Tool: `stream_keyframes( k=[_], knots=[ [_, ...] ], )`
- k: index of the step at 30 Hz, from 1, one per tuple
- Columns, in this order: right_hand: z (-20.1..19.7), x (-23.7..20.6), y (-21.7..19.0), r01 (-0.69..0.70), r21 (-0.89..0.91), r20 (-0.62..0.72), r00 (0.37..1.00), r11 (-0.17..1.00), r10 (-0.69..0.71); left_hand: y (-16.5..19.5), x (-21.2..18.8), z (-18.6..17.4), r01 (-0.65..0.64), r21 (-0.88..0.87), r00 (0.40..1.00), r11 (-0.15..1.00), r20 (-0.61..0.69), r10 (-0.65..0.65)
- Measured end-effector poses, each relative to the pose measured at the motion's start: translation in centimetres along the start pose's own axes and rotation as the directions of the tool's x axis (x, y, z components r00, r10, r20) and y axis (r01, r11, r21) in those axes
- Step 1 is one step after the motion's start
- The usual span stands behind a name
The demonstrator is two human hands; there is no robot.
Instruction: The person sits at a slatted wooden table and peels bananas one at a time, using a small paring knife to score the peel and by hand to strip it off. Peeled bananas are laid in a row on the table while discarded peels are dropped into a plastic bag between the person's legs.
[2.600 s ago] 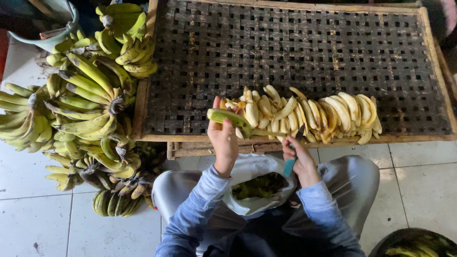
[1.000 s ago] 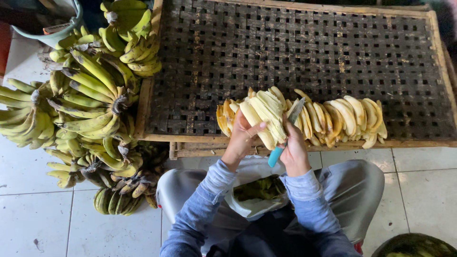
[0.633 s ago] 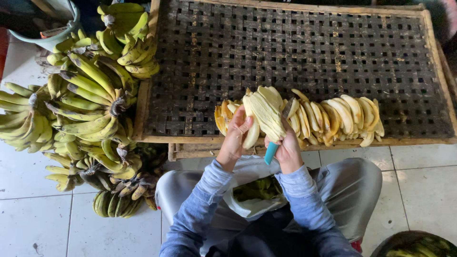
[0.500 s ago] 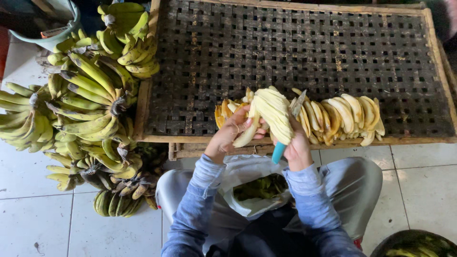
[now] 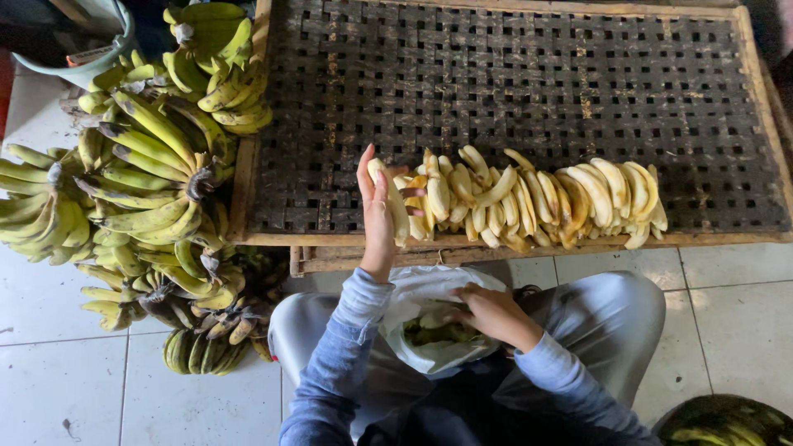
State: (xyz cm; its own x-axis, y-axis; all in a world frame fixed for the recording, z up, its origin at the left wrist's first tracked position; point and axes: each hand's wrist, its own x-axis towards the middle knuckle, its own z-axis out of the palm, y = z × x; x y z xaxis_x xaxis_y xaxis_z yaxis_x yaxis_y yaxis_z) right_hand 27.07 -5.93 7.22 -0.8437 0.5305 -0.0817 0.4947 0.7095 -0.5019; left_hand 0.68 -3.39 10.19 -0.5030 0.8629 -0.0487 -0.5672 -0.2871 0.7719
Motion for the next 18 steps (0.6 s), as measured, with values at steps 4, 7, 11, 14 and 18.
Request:
stream_keyframes(
  k=[4,7,11,14,18],
  knots=[
    [-3.5,2.4,-4.3,-0.008,0.148,-0.34,0.938,0.989,0.059,-1.3,0.7,0.1,-0.109,-0.125,0.978,0.986,-0.192,0.084],
    [-5.3,4.2,-7.1,-0.207,0.268,-0.251,0.928,0.941,0.275,-2.0,1.4,-0.1,-0.177,-0.181,0.951,0.967,-0.283,0.121],
    [-5.9,5.7,-9.0,0.054,0.216,-0.408,0.912,0.975,0.04,-2.5,1.5,-0.1,-0.172,-0.158,0.932,0.972,-0.345,0.109],
    [-5.8,6.2,-9.0,0.075,0.193,-0.412,0.911,0.978,0.012,-2.7,1.3,0.0,-0.18,-0.179,0.932,0.967,-0.344,0.11],
    [-5.5,6.4,-8.5,0.116,0.163,-0.439,0.898,0.98,-0.033,-3.0,1.3,0.3,-0.199,-0.238,0.937,0.951,-0.331,0.113]
  ],
)
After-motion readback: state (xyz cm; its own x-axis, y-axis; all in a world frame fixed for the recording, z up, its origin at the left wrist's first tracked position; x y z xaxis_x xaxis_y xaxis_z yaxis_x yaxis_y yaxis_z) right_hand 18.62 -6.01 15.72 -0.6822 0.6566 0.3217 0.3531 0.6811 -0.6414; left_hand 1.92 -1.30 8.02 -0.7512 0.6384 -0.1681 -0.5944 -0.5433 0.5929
